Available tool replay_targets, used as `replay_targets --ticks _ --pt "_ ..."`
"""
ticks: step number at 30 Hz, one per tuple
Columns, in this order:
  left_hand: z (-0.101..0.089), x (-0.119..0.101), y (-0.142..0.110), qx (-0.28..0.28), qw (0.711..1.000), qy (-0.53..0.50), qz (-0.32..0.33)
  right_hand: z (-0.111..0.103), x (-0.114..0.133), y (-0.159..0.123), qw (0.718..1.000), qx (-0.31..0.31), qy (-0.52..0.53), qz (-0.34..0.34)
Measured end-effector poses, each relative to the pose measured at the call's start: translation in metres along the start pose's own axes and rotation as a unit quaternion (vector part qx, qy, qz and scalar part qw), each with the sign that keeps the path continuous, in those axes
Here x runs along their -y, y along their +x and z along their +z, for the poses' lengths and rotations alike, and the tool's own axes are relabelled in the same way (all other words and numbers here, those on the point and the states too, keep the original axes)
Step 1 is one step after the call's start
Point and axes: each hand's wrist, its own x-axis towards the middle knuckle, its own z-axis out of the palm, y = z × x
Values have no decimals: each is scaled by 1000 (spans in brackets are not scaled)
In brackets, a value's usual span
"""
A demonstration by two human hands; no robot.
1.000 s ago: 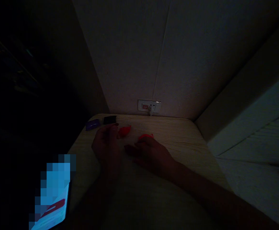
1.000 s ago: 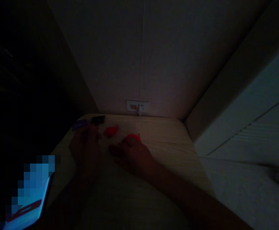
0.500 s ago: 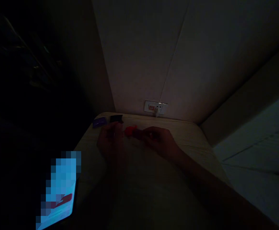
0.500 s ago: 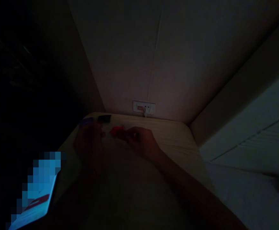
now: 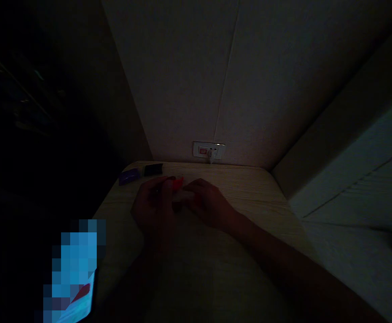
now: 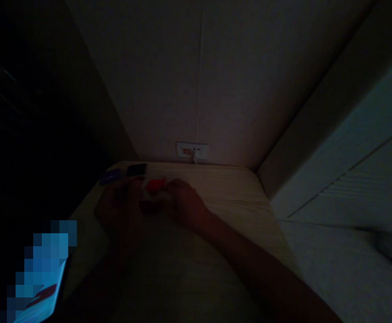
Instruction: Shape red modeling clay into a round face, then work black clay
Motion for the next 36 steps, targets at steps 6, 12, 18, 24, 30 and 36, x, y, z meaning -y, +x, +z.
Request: replay_targets --ticks 6,12,18,24,30,36 --pt "-5 -11 25 -77 995 -63 25 -42 -25 -32 969 -145 96 173" --pt "14 -27 10 184 981 -23 -52 -35 -22 -45 932 -160 258 195" --pt "38 6 -23 416 906 -16 -73 -34 -27 -52 885 -210 380 170" --pt "35 18 -40 375 919 -19 -123 -34 -31 -63 913 -157 326 191" --pt "33 22 -39 381 909 -55 -157 -36 -28 -62 910 -142 331 205" --pt "29 23 -36 393 901 -73 -168 -37 -25 -64 908 -144 343 191"
